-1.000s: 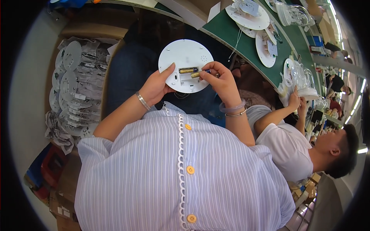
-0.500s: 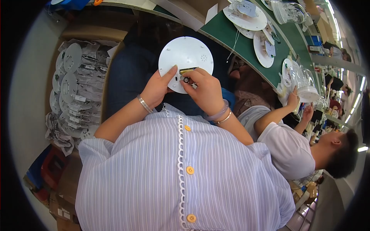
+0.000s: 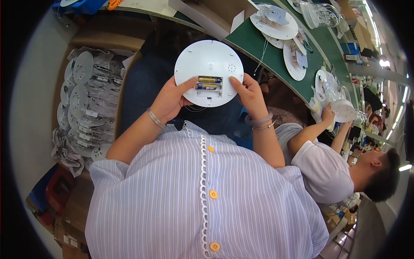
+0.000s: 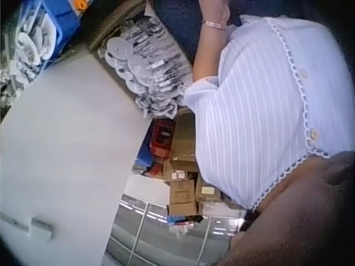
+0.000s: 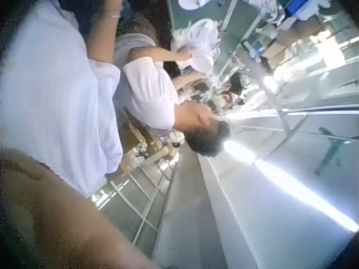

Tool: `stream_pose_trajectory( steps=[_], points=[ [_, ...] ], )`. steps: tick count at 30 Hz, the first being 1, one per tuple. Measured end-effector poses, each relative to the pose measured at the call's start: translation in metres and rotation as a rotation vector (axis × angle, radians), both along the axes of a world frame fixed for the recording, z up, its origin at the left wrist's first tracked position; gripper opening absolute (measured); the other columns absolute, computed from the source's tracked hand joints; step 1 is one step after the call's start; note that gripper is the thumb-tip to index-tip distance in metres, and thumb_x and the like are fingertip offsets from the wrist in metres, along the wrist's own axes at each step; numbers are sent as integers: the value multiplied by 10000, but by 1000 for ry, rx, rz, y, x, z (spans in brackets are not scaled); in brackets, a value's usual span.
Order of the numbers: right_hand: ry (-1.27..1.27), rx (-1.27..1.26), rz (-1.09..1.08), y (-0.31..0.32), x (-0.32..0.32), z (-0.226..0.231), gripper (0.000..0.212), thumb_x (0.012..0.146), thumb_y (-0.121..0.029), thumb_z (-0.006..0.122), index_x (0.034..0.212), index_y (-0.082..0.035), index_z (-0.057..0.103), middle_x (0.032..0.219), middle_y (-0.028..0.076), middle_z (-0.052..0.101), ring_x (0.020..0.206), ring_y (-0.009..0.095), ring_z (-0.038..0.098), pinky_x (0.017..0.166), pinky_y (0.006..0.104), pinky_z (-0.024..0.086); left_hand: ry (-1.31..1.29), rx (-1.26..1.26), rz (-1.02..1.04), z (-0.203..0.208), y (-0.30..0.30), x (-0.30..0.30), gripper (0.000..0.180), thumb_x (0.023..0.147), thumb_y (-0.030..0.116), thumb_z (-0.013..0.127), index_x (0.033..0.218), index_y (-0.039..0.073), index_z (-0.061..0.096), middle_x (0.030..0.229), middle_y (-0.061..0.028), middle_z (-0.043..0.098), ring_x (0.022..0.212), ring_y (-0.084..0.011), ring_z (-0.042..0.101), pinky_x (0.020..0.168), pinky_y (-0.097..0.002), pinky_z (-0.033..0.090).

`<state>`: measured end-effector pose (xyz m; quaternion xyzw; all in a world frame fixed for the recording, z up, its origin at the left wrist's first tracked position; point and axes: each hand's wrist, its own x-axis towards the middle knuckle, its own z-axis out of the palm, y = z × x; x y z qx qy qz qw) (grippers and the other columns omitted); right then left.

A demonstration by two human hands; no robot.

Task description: Inserting batteries into LED light base plates and organizing them on a factory assembly line.

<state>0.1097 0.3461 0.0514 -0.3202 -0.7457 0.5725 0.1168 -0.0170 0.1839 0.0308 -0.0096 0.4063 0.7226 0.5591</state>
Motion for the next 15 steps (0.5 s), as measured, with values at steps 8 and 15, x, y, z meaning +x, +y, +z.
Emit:
stream_pose_trajectory(
  steps=[8, 15],
  points=[
    [47, -141, 39, -10, -3, 4, 218, 796, -149, 540, 933, 20, 533, 808, 33, 576, 702, 59, 502, 625, 197, 412, 144, -21, -39, 4, 1, -2, 457, 683, 38, 645, 1085, 39, 427, 990, -130, 549, 863, -204, 572, 660, -304, 506],
    [103, -154, 40, -13, -7, 5, 194, 806, -190, 535, 926, -38, 538, 631, -56, 498, 455, -16, 328, 391, 139, 218, 49, -14, -25, 5, 1, -4, 456, 693, 36, 635, 1093, 32, 417, 988, -136, 548, 866, -207, 571, 668, -319, 506]
  ],
)
